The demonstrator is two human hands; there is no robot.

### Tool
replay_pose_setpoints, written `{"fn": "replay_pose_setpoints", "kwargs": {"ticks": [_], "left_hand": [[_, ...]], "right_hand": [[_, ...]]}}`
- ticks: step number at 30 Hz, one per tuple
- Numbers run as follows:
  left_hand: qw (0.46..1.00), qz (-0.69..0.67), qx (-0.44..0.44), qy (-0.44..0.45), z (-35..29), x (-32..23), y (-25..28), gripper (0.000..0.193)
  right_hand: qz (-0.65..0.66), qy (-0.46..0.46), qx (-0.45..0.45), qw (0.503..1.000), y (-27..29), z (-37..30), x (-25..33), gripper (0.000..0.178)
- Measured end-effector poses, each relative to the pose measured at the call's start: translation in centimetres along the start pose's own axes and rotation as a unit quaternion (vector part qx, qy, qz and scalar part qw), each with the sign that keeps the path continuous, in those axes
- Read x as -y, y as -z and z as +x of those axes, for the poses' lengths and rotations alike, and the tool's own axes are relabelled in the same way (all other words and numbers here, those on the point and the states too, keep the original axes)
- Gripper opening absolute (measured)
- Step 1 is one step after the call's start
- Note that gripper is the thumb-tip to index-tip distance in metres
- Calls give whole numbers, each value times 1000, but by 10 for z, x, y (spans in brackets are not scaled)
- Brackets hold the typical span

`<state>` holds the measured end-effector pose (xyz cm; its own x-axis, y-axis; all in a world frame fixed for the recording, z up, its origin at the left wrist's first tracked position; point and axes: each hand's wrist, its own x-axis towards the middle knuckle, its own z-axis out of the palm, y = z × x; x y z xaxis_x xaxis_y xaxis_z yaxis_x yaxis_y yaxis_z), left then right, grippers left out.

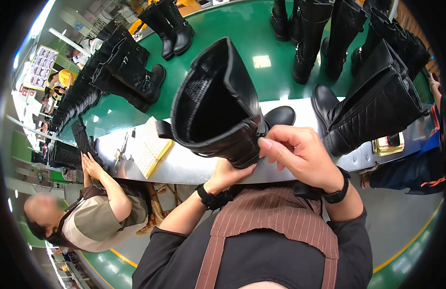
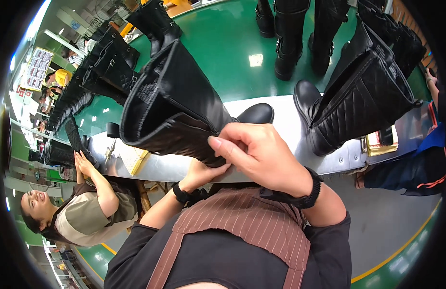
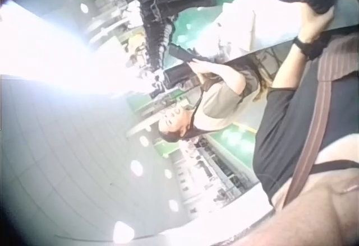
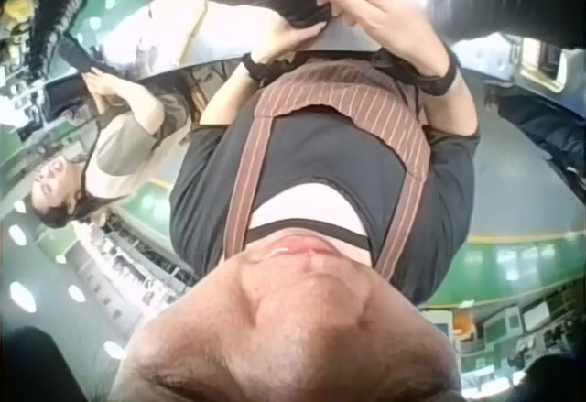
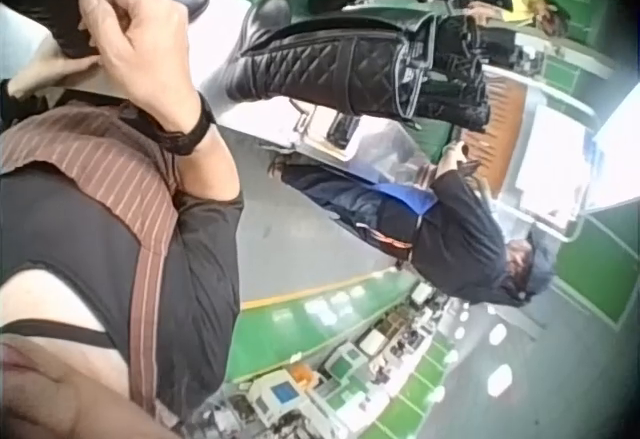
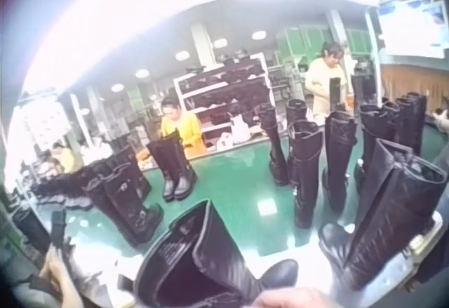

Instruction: Perform quality control inspection on finished boots by checking zippers, material, and sole.

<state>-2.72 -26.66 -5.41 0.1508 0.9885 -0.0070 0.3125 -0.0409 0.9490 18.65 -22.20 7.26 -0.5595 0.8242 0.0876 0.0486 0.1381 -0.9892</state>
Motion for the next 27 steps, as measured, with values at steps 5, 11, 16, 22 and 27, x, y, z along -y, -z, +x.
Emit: {"fn": "replay_pose_setpoints", "kwargs": {"ticks": [5, 11, 16, 22, 27], "left_hand": [[1000, 4, 10, -22, 1, 10, 3, 50], [999, -34, 30, 8, -2, 10, 5, 57], [962, -2, -121, -243, -4, -39, 18, 135], [885, -85, -272, -367, 27, -121, 32, 112], [882, -84, -336, -319, 37, -131, 26, 63]], "right_hand": [[-141, 318, -197, 917, 5, 11, 18, 40], [-399, 428, -192, 787, 4, 32, 41, 38], [-327, 392, -223, 830, 0, 32, 42, 25], [-250, 422, -263, 831, -6, 32, 21, 27], [-161, 219, -242, 931, -22, 16, -9, 24]]}}
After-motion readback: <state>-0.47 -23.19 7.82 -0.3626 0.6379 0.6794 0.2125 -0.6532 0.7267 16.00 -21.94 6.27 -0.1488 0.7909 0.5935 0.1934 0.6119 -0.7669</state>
